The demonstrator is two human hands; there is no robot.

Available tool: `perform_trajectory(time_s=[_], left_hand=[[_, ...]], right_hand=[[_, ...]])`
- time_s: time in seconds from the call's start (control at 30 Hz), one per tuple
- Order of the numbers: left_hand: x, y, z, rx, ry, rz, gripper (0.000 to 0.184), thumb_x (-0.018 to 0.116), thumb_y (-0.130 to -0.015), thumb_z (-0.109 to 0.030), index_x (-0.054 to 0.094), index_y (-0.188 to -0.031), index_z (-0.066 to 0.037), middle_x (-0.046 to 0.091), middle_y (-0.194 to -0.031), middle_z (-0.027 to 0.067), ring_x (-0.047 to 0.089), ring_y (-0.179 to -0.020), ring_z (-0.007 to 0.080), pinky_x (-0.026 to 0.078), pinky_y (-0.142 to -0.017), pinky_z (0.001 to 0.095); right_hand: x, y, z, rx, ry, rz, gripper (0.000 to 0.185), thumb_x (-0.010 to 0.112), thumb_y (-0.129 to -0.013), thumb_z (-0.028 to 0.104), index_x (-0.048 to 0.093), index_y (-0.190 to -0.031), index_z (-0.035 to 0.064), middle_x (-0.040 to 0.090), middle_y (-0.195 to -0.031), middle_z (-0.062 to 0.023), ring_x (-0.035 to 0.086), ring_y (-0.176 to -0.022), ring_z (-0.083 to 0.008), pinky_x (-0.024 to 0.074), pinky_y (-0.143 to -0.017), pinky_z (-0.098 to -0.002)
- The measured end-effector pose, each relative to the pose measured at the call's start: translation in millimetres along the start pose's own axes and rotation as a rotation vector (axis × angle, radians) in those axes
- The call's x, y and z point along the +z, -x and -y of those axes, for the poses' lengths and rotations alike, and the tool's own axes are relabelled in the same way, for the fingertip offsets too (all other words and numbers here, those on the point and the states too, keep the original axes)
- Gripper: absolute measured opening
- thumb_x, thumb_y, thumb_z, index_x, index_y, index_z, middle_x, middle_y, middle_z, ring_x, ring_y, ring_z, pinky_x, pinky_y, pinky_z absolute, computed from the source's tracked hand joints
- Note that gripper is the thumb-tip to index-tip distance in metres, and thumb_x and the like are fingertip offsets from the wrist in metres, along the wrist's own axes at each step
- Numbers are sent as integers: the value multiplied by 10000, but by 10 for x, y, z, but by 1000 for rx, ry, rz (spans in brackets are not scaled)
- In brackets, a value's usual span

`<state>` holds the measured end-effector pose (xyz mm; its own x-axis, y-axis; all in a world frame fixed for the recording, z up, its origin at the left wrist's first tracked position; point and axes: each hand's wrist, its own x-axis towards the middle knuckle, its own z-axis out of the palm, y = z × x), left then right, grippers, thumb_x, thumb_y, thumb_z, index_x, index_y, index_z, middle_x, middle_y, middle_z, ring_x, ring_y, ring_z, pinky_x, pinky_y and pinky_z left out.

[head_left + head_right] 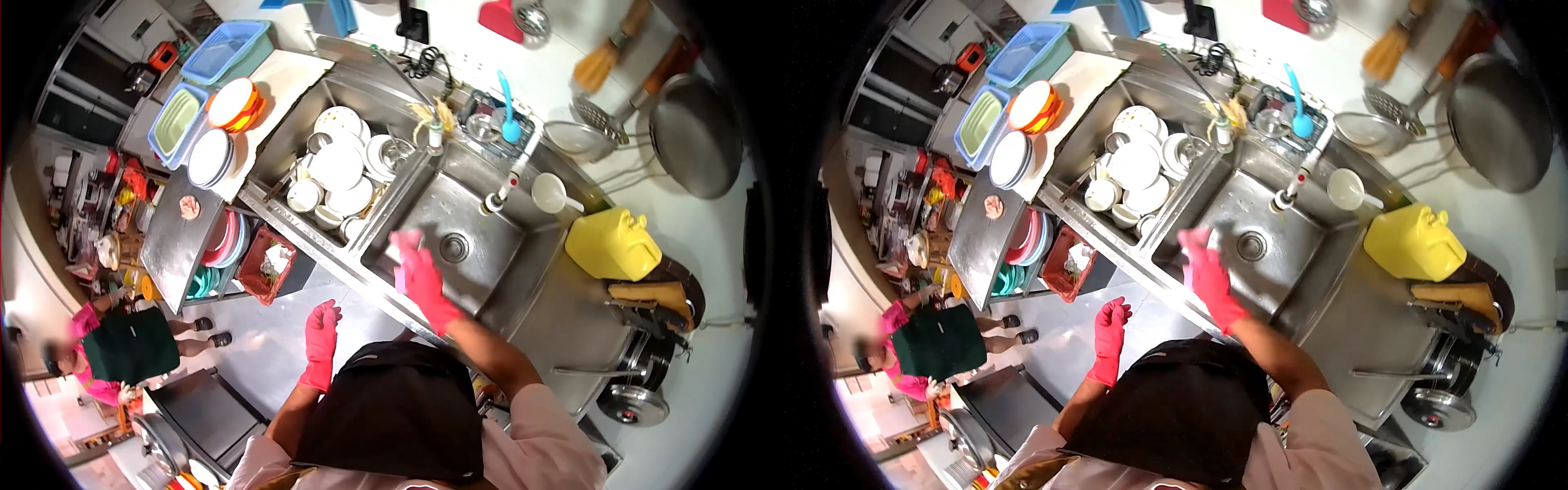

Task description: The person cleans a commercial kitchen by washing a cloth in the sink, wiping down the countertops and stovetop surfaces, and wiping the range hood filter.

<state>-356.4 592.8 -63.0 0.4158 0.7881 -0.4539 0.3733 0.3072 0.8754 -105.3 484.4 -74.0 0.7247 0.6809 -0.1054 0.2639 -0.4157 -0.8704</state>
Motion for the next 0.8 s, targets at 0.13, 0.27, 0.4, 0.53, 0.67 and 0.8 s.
perform_trajectory(time_s=[0.13,0.27,0.4,0.53,0.67,0.8], left_hand=[[-115,46,137,-14,50,-40,341,562,-1022,-235,610,-1274,-10,705,-1043,90,659,-895,154,515,-816,290],[-204,130,191,-42,117,-109,334,575,-1013,-216,606,-1282,-20,706,-1058,89,664,-897,156,517,-807,287],[-393,284,314,-49,126,-212,320,584,-1009,-205,608,-1277,-31,703,-1072,90,664,-902,162,520,-805,299],[-570,496,451,-95,136,-289,317,572,-1009,-187,606,-1278,-22,695,-1064,88,663,-902,168,523,-807,308],[-614,595,490,-105,147,-302,309,567,-1010,-179,610,-1270,-17,695,-1067,87,661,-917,166,520,-811,303],[-397,420,488,-53,199,-232,312,563,-1013,-172,605,-1272,-4,694,-1068,84,658,-921,164,517,-824,295]], right_hand=[[400,458,223,-333,149,221,334,523,-943,128,632,-1259,149,622,-1019,-98,633,-930,-291,526,-786,-441],[1346,251,-114,-707,707,351,263,554,-885,120,656,-1126,149,630,-1021,-72,639,-940,-261,526,-730,-455],[1454,-555,47,-389,371,480,260,599,-843,152,664,-1095,156,631,-961,-87,640,-918,-285,531,-762,-450],[954,-1553,-62,-152,157,169,296,589,-885,193,627,-1169,121,658,-978,-106,653,-948,-281,544,-769,-415],[140,-2178,-331,21,-498,-183,324,562,-979,257,591,-1228,52,669,-1064,-108,664,-940,-242,545,-722,-381],[-73,-1790,-1277,471,-752,-393,229,588,-958,232,685,-1057,50,703,-991,-22,622,-905,-161,513,-808,-345]])
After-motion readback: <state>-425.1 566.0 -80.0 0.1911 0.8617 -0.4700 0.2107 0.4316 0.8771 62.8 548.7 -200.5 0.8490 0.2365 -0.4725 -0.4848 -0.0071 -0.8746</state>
